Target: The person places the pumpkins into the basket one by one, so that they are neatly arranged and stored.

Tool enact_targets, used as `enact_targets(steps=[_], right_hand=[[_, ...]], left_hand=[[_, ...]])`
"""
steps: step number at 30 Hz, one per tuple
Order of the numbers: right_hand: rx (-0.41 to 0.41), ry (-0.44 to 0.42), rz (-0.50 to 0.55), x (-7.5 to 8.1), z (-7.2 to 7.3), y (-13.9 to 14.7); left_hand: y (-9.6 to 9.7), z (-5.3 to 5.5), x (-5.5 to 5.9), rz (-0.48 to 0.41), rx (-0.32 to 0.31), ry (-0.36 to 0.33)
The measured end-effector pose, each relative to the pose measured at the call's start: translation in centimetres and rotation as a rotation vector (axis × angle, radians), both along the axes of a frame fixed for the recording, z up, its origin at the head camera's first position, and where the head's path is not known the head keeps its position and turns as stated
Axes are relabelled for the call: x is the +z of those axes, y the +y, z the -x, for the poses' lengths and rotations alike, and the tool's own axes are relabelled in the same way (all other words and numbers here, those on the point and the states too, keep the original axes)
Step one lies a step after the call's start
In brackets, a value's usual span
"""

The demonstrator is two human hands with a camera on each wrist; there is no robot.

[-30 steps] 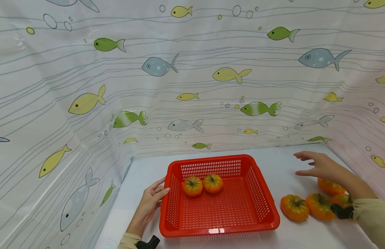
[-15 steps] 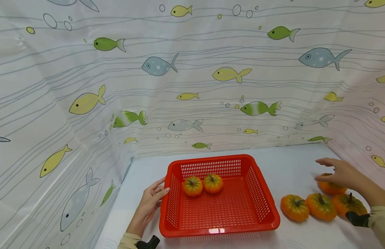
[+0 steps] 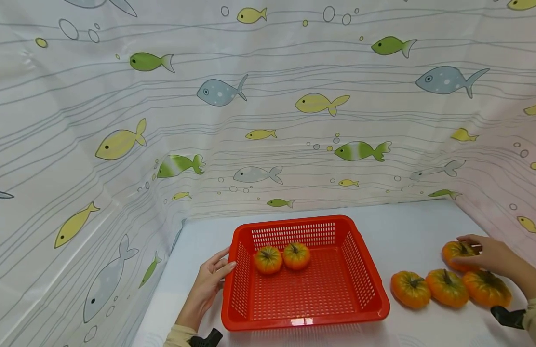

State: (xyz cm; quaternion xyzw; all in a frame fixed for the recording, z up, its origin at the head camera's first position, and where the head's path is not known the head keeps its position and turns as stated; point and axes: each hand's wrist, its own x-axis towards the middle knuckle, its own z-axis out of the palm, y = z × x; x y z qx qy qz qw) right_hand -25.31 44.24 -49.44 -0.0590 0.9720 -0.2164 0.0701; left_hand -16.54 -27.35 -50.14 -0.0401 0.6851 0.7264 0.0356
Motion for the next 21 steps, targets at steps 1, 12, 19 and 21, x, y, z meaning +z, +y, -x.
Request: enact_targets(steps=[1, 12, 19, 21], right_hand=[[-0.001, 0.0, 0.002, -0.06, -0.01, 0.01], [-0.032, 0.023, 0.028, -0.2, -0.69, -0.33], [-0.046, 0.034, 0.007, 0.14, -0.93, -0.53], [-0.051, 0.036, 0.013, 0.23, -0.89, -0.62]], left_hand=[[-0.03, 0.04, -0.02, 0.001, -0.001, 0.0], [-0.05, 0.02, 0.04, -0.002, -0.005, 0.006], [-0.04, -0.02, 0.07, -0.001, -0.006, 0.017], [-0.04, -0.02, 0.13, -0.007, -0.002, 0.011]])
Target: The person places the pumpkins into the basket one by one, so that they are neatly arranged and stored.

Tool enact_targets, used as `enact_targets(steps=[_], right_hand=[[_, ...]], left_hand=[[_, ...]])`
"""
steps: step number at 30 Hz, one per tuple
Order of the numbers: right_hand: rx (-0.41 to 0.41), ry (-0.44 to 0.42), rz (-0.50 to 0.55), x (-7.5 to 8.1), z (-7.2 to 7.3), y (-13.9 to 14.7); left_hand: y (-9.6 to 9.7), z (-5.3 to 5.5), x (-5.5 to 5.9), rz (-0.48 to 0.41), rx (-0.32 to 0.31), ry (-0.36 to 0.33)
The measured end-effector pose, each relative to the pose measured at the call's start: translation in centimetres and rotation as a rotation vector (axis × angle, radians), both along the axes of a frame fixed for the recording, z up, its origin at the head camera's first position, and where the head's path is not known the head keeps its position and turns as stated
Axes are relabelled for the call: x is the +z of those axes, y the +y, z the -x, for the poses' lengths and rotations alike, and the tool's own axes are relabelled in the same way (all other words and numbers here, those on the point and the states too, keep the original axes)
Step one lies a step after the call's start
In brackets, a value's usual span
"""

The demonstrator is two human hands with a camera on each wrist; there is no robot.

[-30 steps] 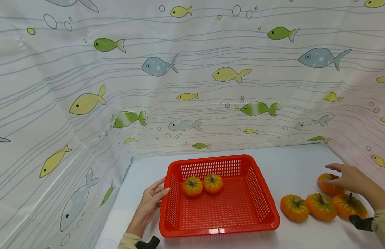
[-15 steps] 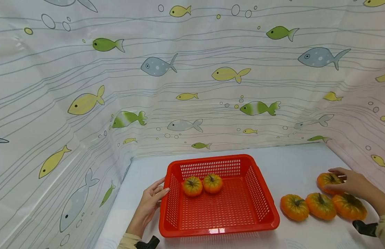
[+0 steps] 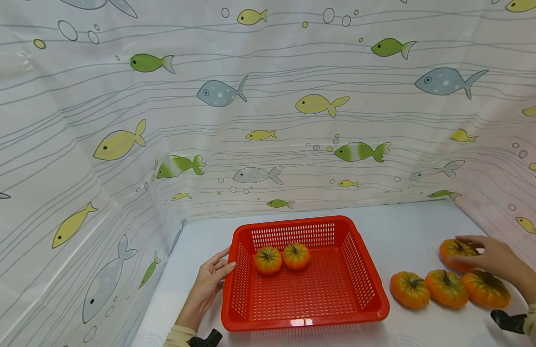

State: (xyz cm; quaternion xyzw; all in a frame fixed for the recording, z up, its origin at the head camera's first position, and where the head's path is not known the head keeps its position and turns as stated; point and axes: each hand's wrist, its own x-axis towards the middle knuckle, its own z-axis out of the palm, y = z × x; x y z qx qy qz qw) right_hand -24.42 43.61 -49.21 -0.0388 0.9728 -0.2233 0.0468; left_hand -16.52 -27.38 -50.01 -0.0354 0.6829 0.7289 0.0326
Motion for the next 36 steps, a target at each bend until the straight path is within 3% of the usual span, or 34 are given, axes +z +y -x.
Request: enact_targets(steps=[7, 14, 24, 36], right_hand=[[-0.032, -0.015, 0.056, 0.8, 0.1, -0.8], [0.012, -0.017, 0.104, 2.4, -0.1, -2.6], [0.087, 0.073, 0.124, 4.2, 0.0, -5.8], [0.147, 0.134, 0.145, 5.2, 0.4, -8.4]], left_hand=[[0.0, 0.1, 0.1, 0.006, 0.0, -0.017], [0.0, 0.0, 0.0, 0.004, 0.004, -0.019], [0.1, 0.1, 0.2, 0.012, 0.021, -0.027], [0.1, 0.1, 0.2, 0.009, 0.005, -0.025]])
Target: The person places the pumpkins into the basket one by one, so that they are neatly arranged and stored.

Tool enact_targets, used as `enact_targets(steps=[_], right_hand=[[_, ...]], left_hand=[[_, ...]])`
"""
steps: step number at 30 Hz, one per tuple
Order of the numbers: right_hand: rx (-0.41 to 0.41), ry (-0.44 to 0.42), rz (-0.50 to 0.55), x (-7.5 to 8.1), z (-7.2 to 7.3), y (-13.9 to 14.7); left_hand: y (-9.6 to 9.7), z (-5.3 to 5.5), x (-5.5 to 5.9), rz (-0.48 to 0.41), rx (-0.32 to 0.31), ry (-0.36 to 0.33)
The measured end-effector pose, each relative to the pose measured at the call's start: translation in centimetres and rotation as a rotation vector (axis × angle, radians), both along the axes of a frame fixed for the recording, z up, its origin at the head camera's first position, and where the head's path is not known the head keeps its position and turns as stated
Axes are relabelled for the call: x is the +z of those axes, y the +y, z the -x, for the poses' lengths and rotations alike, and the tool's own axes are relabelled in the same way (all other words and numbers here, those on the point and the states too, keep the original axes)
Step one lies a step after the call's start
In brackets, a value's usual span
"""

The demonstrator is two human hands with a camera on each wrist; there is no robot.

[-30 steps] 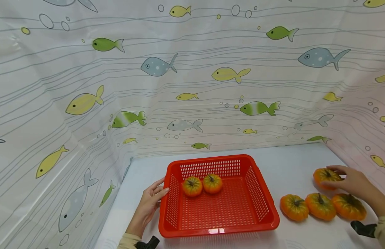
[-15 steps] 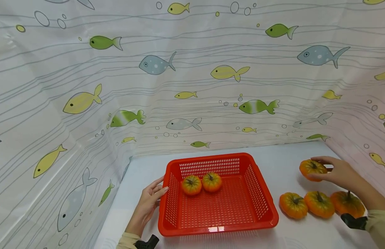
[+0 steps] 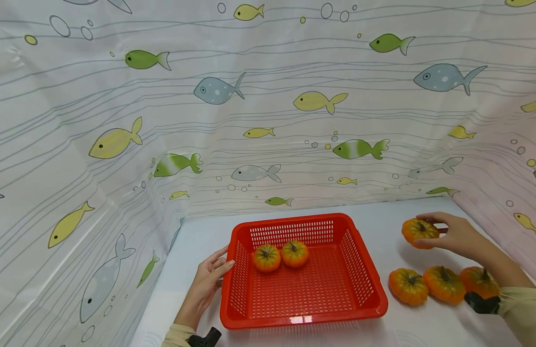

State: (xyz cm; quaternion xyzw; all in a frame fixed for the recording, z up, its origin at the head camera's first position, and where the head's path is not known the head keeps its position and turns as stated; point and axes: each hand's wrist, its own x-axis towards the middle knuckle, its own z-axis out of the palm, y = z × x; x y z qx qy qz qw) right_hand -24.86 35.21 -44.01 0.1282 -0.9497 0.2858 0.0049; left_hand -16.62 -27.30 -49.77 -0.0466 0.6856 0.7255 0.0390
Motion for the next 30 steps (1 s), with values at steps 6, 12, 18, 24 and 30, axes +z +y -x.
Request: enact_targets(steps=[6, 12, 18, 24, 30], right_hand=[[0.025, 0.033, 0.006, 0.7, 0.1, -1.5], [0.074, 0.047, 0.003, 1.7, 0.2, -3.4], [0.134, 0.091, 0.004, 2.9, 0.6, -5.1], [0.188, 0.11, 0.018, 3.7, 1.2, -6.9], [0.25, 0.103, 0.034, 4.4, 1.7, -9.2]], left_hand=[[0.0, 0.0, 0.0, 0.0, -0.011, 0.011], [-0.1, 0.0, -0.1, -0.002, -0.009, 0.015], [-0.1, 0.1, -0.1, 0.003, -0.009, 0.011], [0.0, 0.0, -0.1, 0.001, -0.005, 0.016], [-0.1, 0.1, -0.1, 0.009, 0.004, 0.017]])
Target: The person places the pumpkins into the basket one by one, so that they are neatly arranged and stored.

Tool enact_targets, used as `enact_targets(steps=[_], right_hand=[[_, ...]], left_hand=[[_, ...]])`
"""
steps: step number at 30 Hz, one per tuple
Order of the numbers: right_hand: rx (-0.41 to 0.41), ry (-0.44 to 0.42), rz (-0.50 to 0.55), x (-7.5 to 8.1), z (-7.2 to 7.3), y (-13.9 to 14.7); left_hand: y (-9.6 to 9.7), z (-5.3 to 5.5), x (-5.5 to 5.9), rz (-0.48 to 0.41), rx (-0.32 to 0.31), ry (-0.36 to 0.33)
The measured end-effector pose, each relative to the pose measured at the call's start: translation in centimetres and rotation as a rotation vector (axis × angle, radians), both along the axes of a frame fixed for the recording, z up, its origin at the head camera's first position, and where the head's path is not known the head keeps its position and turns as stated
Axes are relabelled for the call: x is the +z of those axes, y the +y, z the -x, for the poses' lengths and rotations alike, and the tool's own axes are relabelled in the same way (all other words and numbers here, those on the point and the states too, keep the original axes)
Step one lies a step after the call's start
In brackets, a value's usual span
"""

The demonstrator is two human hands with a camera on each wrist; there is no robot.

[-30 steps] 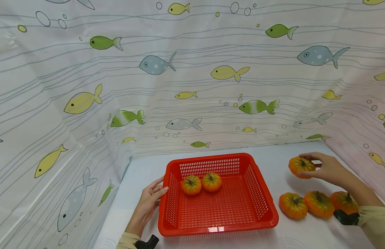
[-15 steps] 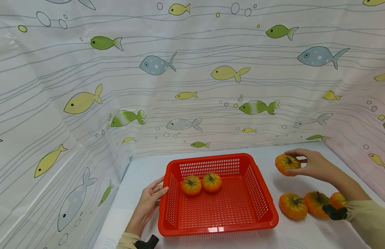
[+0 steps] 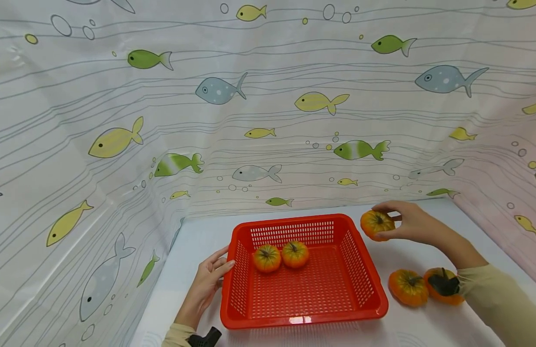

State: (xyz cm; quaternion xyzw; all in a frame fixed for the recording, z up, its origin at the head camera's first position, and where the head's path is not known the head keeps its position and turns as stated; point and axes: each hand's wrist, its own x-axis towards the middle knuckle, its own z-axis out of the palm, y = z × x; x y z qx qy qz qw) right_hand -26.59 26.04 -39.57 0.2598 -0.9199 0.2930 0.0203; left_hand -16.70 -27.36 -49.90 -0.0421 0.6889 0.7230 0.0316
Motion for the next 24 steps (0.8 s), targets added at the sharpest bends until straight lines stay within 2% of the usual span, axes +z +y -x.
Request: enact_targets(steps=[4, 13, 19, 24], right_hand=[[0.049, -0.007, -0.001, 0.7, 0.3, -1.5], [0.102, -0.029, -0.014, 1.8, 0.8, -4.5], [0.163, -0.028, -0.02, 2.2, 1.2, -6.2], [0.196, -0.039, -0.069, 2.3, 1.5, -7.5]], left_hand=[[0.0, -0.1, 0.2, -0.005, -0.002, 0.003], [0.1, 0.0, 0.2, -0.017, 0.004, -0.01], [0.1, -0.1, 0.2, -0.017, 0.004, -0.005], [0.1, -0.1, 0.1, -0.014, 0.005, -0.008]])
